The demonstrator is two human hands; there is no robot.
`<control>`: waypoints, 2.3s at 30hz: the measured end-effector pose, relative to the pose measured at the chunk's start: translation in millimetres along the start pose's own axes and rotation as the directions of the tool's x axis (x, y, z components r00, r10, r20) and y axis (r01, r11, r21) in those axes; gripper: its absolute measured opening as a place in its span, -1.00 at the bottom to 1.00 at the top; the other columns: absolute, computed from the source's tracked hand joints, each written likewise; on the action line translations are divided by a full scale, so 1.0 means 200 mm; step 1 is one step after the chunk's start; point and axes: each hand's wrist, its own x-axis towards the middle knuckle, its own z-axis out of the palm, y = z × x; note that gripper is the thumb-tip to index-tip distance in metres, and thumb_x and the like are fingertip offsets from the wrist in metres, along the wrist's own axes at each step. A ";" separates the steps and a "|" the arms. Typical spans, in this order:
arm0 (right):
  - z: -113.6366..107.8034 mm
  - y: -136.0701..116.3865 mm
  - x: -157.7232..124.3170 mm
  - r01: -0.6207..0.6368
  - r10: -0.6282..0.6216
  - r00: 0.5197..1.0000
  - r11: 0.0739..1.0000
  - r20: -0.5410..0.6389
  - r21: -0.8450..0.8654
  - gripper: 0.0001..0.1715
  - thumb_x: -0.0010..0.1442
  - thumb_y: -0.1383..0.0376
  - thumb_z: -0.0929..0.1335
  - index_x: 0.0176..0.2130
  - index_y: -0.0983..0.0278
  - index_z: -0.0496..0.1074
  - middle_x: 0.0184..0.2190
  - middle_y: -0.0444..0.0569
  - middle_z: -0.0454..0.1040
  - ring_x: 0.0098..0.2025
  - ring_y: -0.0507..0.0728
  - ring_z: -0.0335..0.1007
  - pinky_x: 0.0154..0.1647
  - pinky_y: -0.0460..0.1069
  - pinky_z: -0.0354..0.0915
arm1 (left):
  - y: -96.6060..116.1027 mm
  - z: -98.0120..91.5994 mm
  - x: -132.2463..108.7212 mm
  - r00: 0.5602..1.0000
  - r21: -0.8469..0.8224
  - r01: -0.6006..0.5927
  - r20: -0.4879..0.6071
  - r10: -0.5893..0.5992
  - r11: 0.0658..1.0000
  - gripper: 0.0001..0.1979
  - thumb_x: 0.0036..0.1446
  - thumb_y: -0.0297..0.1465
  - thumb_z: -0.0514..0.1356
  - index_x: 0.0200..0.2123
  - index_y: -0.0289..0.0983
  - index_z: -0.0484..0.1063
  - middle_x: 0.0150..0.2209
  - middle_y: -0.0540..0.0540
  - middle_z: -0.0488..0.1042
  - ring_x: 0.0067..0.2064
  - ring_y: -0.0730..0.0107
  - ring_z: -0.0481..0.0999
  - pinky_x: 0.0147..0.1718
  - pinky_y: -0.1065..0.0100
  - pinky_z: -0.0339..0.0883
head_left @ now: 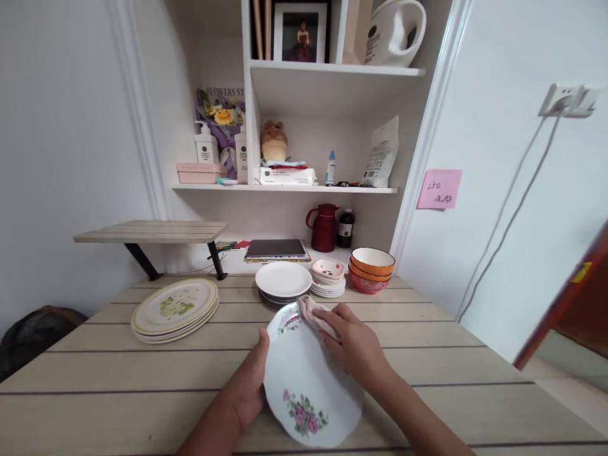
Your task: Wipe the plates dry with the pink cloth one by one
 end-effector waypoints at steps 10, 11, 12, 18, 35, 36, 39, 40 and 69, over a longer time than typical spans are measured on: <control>0.02 -0.16 -0.01 0.234 -0.239 0.966 0.971 0.099 0.055 -0.40 0.16 0.41 0.25 0.14 -0.08 0.29 -0.16 -0.05 0.31 -0.25 0.11 0.33 -0.27 -0.05 0.20 | -0.02 -0.01 0.03 0.995 0.008 -0.092 0.029 0.092 0.996 -0.29 0.13 0.03 0.04 0.23 -0.28 0.17 0.02 -0.29 0.50 0.01 0.03 0.50 0.06 0.11 0.22; 0.02 -0.18 -0.02 0.279 -0.286 0.952 0.957 0.105 0.073 -0.40 0.16 0.42 0.26 0.12 -0.09 0.31 -0.15 -0.05 0.32 -0.22 0.12 0.32 -0.24 -0.05 0.20 | -0.02 -0.01 0.03 0.996 0.003 -0.089 0.026 0.089 0.996 -0.28 0.13 0.04 0.03 0.23 -0.29 0.17 0.00 -0.30 0.51 0.00 0.03 0.51 0.05 0.11 0.22; 0.02 -0.20 -0.02 0.317 -0.325 0.939 0.944 0.108 0.087 -0.40 0.15 0.42 0.27 0.10 -0.10 0.33 -0.14 -0.04 0.32 -0.19 0.13 0.31 -0.21 -0.04 0.19 | -0.02 0.00 0.03 0.996 -0.003 -0.082 0.028 0.083 0.997 -0.28 0.14 0.04 0.02 0.22 -0.31 0.18 -0.02 -0.31 0.52 -0.01 0.03 0.51 0.05 0.11 0.23; 0.03 -0.19 0.00 0.268 -0.268 0.962 0.963 0.052 0.000 -0.48 0.21 0.38 0.24 0.07 -0.12 0.37 -0.16 -0.02 0.35 -0.22 0.15 0.29 -0.26 -0.03 0.15 | -0.02 0.00 0.02 0.996 -0.012 -0.081 0.037 0.082 0.997 -0.28 0.14 0.04 0.01 0.22 -0.31 0.18 -0.01 -0.31 0.51 0.01 0.01 0.49 0.07 0.09 0.19; -0.20 0.08 -0.02 0.122 -0.147 0.936 0.988 0.319 0.096 -0.56 -0.05 0.50 0.31 -0.26 0.04 0.53 -0.29 -0.15 0.38 -0.34 0.04 0.37 -0.30 -0.09 0.18 | -0.01 -0.04 0.03 0.999 -0.024 -0.046 0.001 0.047 0.999 -0.17 0.07 0.16 -0.06 0.20 -0.33 0.23 0.04 -0.30 0.48 0.13 -0.01 0.39 0.18 0.05 0.05; -0.21 0.06 -0.03 0.147 -0.181 0.920 0.982 0.348 0.121 -0.55 -0.07 0.52 0.31 -0.29 0.04 0.55 -0.30 -0.15 0.40 -0.33 0.05 0.38 -0.30 -0.10 0.18 | -0.01 -0.04 0.03 0.999 -0.024 -0.043 -0.012 0.043 0.999 -0.18 0.08 0.16 -0.06 0.20 -0.33 0.23 0.03 -0.29 0.48 0.13 -0.01 0.39 0.18 0.05 0.05; -0.23 -0.02 -0.07 0.220 -0.283 0.863 0.956 0.418 0.193 -0.57 -0.07 0.52 0.32 -0.34 0.01 0.57 -0.35 -0.19 0.44 -0.33 0.05 0.39 -0.31 -0.10 0.17 | 0.00 -0.02 0.02 0.998 -0.021 -0.053 -0.029 0.052 0.998 -0.19 0.09 0.14 -0.07 0.20 -0.33 0.23 0.03 -0.29 0.48 0.12 0.02 0.40 0.18 0.07 0.06; -0.22 -0.05 -0.09 0.240 -0.317 0.839 0.945 0.442 0.223 -0.57 -0.06 0.50 0.34 -0.34 -0.01 0.57 -0.35 -0.19 0.45 -0.35 0.04 0.38 -0.31 -0.11 0.17 | 0.00 -0.02 0.02 0.998 -0.023 -0.052 -0.021 0.052 0.998 -0.19 0.09 0.14 -0.07 0.20 -0.34 0.23 0.03 -0.29 0.49 0.12 0.02 0.40 0.17 0.07 0.07; -0.15 0.08 0.01 0.029 -0.012 0.965 0.998 0.262 -0.059 -0.63 0.00 0.40 0.34 -0.17 0.09 0.45 -0.23 -0.12 0.42 -0.30 0.08 0.35 -0.35 -0.09 0.08 | -0.02 -0.05 0.04 0.998 0.029 -0.067 -0.001 0.067 0.997 -0.19 0.09 0.15 -0.08 0.18 -0.34 0.26 0.05 -0.29 0.46 0.16 0.01 0.35 0.20 0.04 0.02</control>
